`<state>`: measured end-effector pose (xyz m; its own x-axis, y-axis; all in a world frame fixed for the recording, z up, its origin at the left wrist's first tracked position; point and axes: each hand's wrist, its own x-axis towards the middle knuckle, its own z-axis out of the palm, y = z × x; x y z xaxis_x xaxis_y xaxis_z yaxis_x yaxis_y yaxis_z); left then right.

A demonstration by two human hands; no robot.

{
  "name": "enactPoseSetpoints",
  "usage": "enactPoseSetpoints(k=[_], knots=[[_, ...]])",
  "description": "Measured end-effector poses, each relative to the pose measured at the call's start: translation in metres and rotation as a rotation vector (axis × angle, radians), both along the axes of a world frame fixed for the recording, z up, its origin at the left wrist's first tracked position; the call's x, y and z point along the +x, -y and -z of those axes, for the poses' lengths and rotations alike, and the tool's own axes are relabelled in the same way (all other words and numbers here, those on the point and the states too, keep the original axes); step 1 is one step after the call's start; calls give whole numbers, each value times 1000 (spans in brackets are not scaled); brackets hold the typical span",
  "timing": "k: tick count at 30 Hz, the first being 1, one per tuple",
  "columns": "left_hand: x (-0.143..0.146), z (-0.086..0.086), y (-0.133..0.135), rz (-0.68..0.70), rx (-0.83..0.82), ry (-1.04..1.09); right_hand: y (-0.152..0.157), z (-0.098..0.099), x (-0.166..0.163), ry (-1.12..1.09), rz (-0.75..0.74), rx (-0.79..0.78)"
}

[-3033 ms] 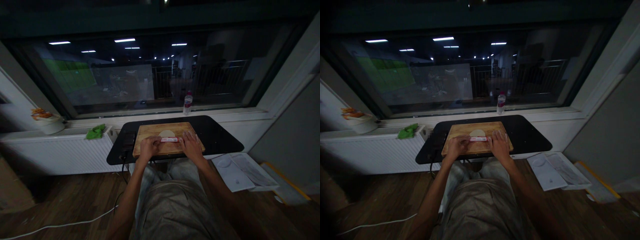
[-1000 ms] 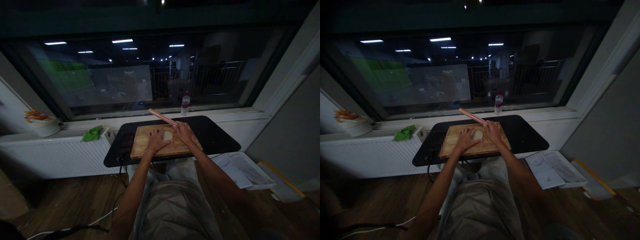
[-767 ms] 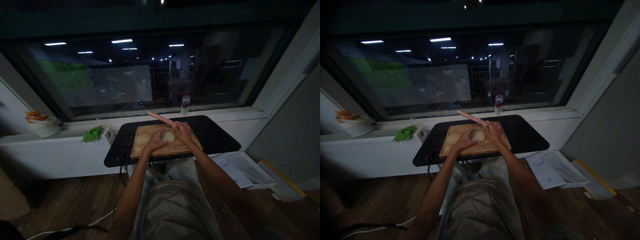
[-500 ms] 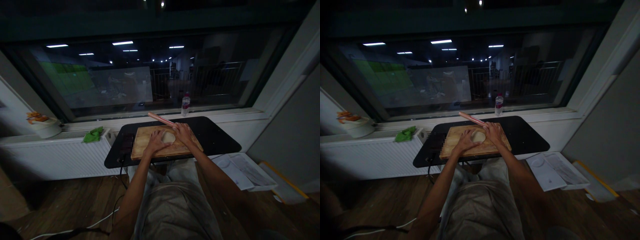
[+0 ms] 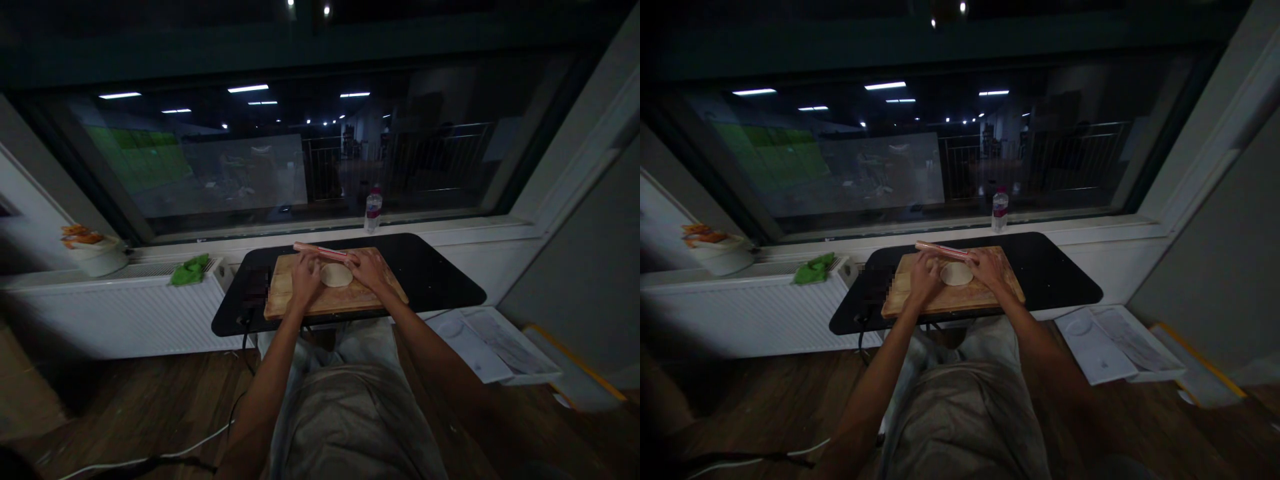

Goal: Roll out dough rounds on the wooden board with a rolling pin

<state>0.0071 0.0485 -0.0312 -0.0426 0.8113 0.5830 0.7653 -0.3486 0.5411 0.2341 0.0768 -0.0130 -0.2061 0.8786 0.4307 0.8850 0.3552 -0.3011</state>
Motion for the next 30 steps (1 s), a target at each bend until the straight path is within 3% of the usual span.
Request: enactPoseSetpoints(k=[6, 12, 17, 21, 30], knots=[[-6, 1, -4, -134, -37, -95, 8, -6, -5, 57, 34, -25], [-1, 5, -4, -72, -123, -212, 9, -7, -7, 98, 110, 10], [-9, -8, -5, -117, -203, -283, 1, -7, -9, 130, 163, 4], [-20, -18, -15, -73, -277, -353, -4, -8, -7, 164, 163, -11], [-21, -22, -35, -38, -239, -426, -13, -21, 7, 188, 159, -61]])
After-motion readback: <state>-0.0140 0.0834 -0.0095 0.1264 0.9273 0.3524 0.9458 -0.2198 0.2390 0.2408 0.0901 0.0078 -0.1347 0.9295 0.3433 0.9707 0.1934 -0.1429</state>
